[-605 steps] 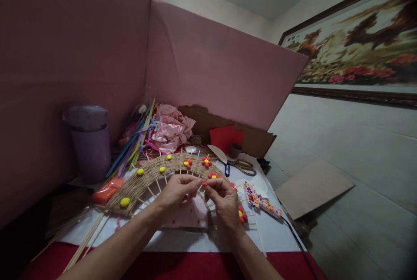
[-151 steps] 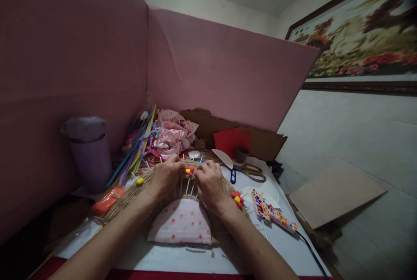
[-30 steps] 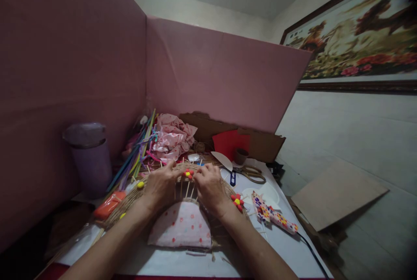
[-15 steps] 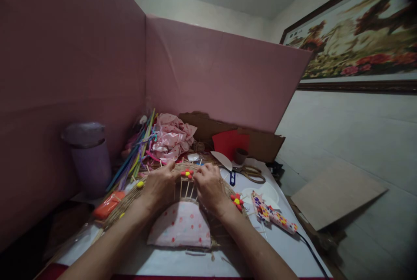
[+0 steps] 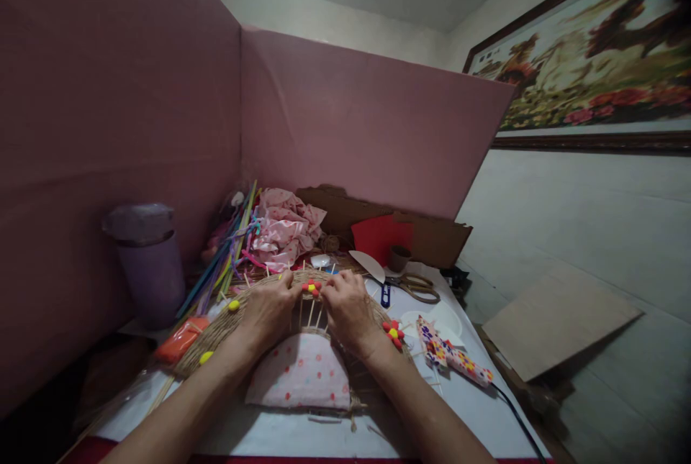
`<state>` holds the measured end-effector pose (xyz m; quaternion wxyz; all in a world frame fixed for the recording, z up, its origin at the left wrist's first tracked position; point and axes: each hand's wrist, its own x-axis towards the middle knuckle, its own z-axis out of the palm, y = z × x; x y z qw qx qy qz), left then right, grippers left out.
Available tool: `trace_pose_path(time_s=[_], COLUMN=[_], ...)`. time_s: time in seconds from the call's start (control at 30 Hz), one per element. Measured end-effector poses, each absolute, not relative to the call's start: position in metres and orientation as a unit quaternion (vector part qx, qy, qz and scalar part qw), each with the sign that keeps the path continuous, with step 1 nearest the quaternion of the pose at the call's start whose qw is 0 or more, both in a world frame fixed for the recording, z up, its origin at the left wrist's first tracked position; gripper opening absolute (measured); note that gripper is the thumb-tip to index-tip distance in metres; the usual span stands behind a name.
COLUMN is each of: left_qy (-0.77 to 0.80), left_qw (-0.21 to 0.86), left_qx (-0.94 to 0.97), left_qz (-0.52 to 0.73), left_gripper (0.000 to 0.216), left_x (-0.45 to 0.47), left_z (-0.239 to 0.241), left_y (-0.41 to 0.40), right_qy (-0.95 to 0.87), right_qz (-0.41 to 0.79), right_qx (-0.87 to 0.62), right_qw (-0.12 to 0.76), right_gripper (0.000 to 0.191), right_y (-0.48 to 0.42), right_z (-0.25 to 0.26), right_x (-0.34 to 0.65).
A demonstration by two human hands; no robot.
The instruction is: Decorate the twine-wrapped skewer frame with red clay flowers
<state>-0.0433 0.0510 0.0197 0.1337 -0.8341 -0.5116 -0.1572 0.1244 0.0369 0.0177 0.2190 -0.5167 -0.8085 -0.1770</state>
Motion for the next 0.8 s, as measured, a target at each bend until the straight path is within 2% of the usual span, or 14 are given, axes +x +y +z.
trace_pose_path(time_s=[0.8], left_qy=[-0.515], left_qw=[0.148], left_qx=[-0.825], left_qz=[-0.180], left_gripper=[0.043], left_x=[-0.0415], left_z=[0.0194], left_y=[0.0512], right_qy=[-0.812], right_qz=[-0.175], right_qx=[-0.511], right_qw=[0.222], right_gripper=[0.013], right_y=[0.0374], right_z=[0.0171], right_x=[0.1235])
